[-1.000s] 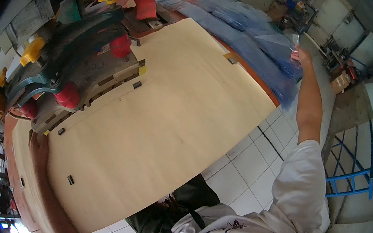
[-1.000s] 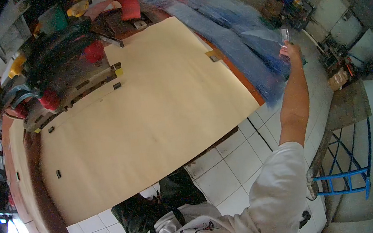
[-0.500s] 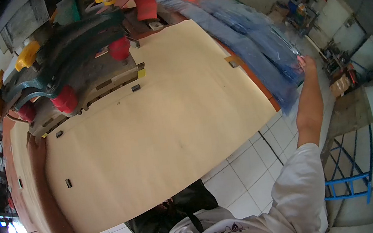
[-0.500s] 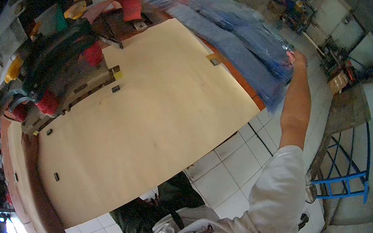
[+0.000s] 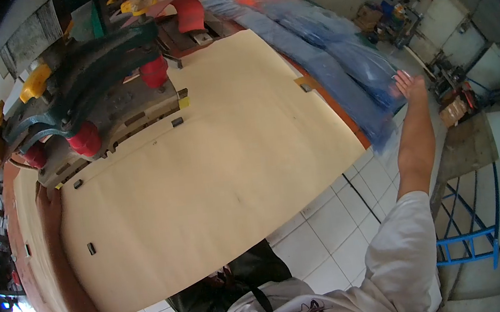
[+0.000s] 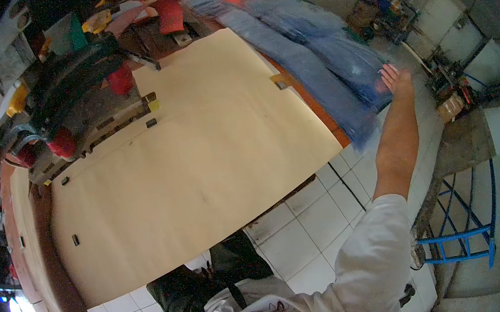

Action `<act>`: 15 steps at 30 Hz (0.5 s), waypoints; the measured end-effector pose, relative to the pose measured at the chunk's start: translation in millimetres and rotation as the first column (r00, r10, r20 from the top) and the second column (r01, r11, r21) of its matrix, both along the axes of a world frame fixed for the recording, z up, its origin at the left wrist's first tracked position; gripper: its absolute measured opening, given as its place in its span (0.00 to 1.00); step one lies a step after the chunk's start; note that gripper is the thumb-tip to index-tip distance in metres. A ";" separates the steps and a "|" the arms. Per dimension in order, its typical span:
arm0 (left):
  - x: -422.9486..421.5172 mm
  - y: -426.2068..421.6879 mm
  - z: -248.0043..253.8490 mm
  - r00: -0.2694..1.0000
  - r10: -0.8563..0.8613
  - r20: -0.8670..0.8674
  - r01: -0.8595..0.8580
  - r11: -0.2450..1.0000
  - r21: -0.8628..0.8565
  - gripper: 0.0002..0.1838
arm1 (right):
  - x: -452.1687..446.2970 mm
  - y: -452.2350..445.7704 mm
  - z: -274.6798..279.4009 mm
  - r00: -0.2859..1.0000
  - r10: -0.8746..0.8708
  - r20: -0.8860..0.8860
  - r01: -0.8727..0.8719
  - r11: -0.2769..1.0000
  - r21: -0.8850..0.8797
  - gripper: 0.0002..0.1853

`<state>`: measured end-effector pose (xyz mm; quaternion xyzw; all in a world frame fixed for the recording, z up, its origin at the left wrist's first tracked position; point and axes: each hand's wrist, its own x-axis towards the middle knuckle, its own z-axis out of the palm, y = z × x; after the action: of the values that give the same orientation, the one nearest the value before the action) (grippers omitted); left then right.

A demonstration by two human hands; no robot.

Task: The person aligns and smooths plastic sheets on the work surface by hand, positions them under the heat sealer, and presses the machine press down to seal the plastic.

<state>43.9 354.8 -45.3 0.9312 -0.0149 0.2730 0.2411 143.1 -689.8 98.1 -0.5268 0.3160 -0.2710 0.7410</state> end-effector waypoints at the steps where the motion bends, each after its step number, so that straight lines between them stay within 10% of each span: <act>1: 0.3 2.1 -0.7 1.000 -0.003 -0.002 0.003 1.000 -0.002 0.20 | -3.8 6.9 2.3 1.000 0.006 0.006 -0.006 1.000 -0.003 0.33; 15: 1.2 -1.8 -1.0 1.000 0.017 -0.018 -0.018 0.998 -0.066 0.20 | 31.3 -40.4 -22.0 0.974 0.046 -0.220 -0.118 0.938 -0.326 0.17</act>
<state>45.1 352.9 -46.3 0.9252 0.0044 0.2672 0.2693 174.4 -730.2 76.1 -0.6841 0.3186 -0.2329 0.6134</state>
